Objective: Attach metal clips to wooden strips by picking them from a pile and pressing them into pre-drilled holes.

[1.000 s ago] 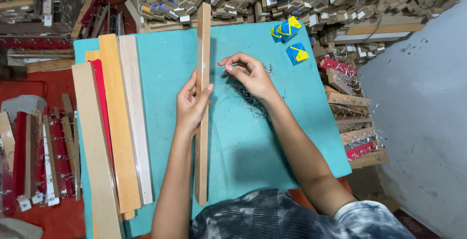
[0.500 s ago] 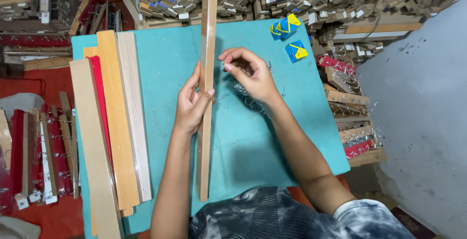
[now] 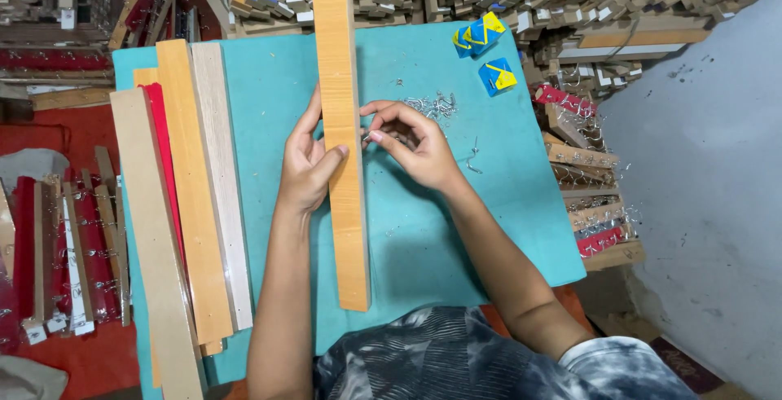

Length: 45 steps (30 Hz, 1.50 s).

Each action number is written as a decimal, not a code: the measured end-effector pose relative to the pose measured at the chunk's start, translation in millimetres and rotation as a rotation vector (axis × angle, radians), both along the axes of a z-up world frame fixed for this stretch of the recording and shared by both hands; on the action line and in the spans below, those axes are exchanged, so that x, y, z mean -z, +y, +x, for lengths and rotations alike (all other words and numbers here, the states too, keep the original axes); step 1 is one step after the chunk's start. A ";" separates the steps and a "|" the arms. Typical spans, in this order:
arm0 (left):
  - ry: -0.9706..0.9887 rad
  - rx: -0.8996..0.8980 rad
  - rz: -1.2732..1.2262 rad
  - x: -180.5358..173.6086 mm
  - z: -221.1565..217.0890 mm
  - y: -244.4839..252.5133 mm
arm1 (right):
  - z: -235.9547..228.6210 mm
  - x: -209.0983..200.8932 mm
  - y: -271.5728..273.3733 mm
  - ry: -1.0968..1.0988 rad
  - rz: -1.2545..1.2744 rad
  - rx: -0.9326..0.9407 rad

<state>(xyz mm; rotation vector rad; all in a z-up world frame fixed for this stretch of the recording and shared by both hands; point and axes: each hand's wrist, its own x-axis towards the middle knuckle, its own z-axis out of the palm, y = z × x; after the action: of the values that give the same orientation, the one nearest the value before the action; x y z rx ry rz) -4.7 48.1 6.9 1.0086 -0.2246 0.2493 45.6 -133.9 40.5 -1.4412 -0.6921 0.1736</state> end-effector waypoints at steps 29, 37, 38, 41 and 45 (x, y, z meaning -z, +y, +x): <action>0.150 -0.535 0.784 -69.1 -22.7 -9.2 | -13.2 3.3 15.1 0.607 0.295 -0.268; 0.229 -0.499 0.672 -60.4 37.9 -2.4 | -16.2 -7.1 10.8 0.570 0.258 -0.278; 0.223 -0.504 0.644 -58.0 44.2 -2.2 | -14.7 -6.9 9.7 0.538 0.227 -0.266; 0.173 -0.533 0.549 -45.5 55.3 -4.8 | 13.7 2.9 2.0 0.221 0.104 -0.123; 0.103 -0.584 0.514 -44.5 55.4 -9.6 | 40.1 -26.9 1.7 -0.225 -0.038 0.143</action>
<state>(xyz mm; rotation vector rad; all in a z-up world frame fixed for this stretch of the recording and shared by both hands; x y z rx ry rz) 50.7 38.5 51.4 1.5841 0.1167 0.6923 85.7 -132.1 67.4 -1.5553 -0.7681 -0.0880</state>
